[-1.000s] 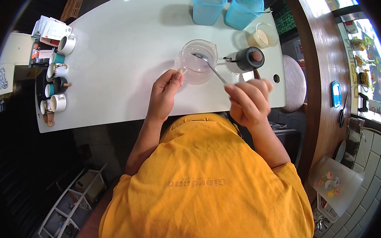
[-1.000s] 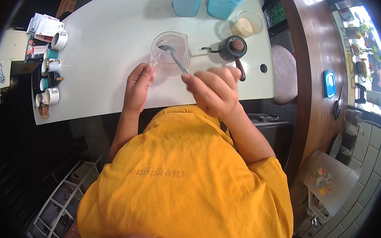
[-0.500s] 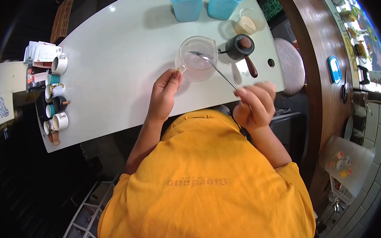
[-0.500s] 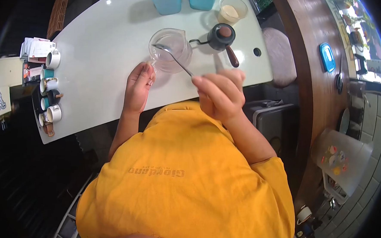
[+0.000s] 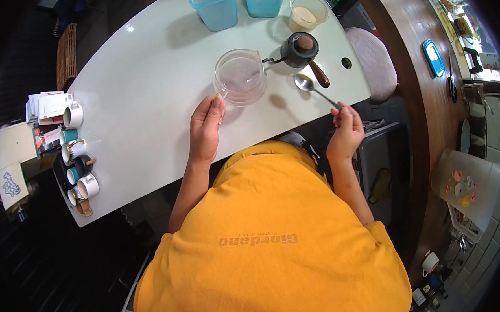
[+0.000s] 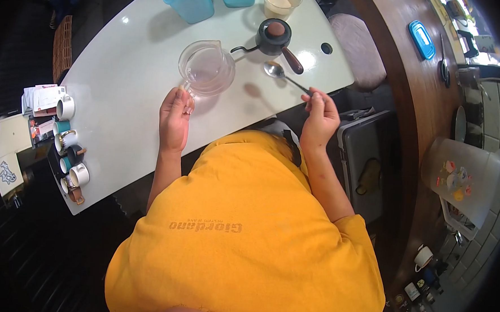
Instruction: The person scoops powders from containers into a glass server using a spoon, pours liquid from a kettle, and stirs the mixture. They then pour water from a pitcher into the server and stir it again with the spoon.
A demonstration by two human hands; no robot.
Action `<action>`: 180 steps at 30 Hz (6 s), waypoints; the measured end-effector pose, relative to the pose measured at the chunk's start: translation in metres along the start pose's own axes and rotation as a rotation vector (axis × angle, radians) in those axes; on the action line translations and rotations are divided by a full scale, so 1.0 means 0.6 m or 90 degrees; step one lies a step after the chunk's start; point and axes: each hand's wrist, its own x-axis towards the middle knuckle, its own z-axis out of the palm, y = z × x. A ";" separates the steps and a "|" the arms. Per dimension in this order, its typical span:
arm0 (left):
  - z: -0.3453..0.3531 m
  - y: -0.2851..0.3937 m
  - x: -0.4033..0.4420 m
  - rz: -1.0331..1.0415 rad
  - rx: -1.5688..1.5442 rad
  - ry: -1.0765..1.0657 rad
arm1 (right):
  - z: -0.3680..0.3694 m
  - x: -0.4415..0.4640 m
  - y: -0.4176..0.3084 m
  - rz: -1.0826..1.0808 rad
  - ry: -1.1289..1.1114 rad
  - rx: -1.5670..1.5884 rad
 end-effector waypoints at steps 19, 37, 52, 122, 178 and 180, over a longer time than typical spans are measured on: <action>-0.040 0.001 -0.025 0.007 0.009 -0.027 | -0.023 0.018 0.105 0.044 -0.042 -0.419; -0.100 -0.004 -0.048 -0.029 -0.011 -0.064 | -0.009 0.006 0.113 -0.411 -0.050 -0.703; 0.053 -0.010 -0.161 -0.051 -0.033 -0.137 | -0.105 -0.009 -0.007 -0.414 0.016 -0.547; 0.245 0.049 -0.292 0.010 0.018 -0.182 | -0.255 0.005 -0.587 -0.396 -0.190 -0.511; 0.242 0.034 -0.308 -0.050 0.040 -0.194 | -0.248 0.008 -0.620 -0.464 -0.266 -0.672; 0.248 0.036 -0.309 -0.047 0.030 -0.189 | -0.247 0.006 -0.618 -0.470 -0.248 -0.674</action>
